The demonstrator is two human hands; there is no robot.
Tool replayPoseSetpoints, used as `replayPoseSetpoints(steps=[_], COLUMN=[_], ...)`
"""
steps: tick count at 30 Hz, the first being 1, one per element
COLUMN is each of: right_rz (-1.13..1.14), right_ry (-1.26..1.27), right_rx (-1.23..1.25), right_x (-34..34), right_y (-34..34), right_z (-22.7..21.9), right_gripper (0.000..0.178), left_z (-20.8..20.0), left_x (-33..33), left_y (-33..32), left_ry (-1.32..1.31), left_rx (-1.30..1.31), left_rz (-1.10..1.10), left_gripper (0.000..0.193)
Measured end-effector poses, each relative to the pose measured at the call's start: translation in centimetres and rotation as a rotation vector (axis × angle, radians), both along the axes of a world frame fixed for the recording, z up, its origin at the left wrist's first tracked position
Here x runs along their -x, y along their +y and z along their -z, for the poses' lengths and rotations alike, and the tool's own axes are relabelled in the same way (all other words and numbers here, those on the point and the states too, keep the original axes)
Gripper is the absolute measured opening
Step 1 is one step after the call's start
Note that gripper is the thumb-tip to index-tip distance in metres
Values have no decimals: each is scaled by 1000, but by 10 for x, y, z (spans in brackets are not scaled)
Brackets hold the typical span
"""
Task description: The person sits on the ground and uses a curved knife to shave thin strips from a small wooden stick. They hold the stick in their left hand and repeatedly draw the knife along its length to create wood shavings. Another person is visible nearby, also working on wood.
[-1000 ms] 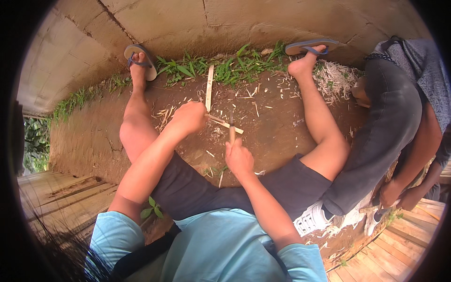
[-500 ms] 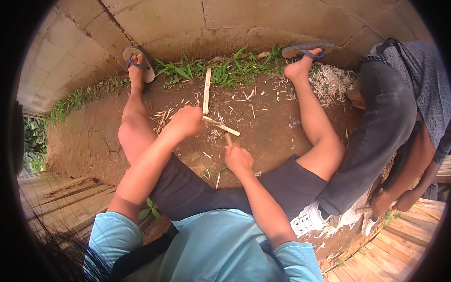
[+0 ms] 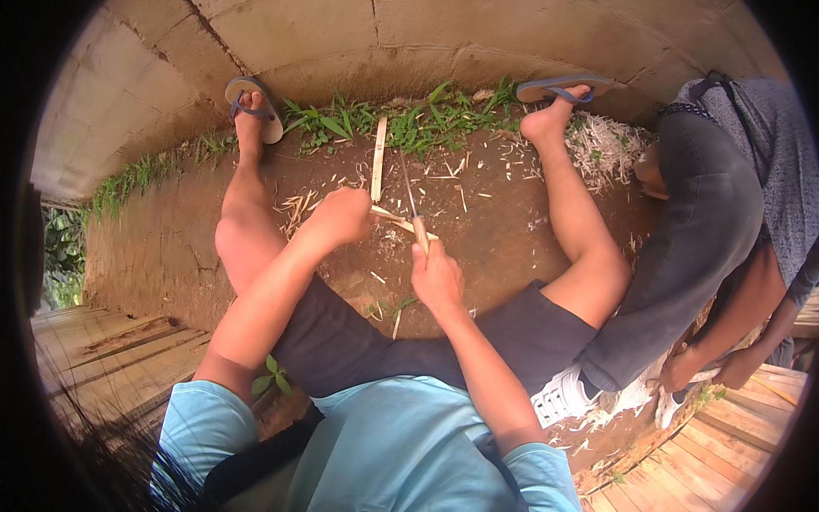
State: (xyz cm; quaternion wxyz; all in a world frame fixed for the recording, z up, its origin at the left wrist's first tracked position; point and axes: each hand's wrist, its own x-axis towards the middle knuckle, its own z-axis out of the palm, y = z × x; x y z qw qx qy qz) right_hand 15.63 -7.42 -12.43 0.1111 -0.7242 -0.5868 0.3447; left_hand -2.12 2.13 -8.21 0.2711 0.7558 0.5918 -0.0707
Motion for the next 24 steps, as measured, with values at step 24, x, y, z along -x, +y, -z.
replayPoseSetpoints(steps=[24], right_rz=[-65], right_ry=[-177], right_rx=[144], right_x=[11], right_y=[-26], right_z=[31], right_gripper=[32], left_z=[-13], left_x=[-6], left_y=[-4], left_ry=[3], left_rx=[-14], left_rz=[-1], left_gripper=[29])
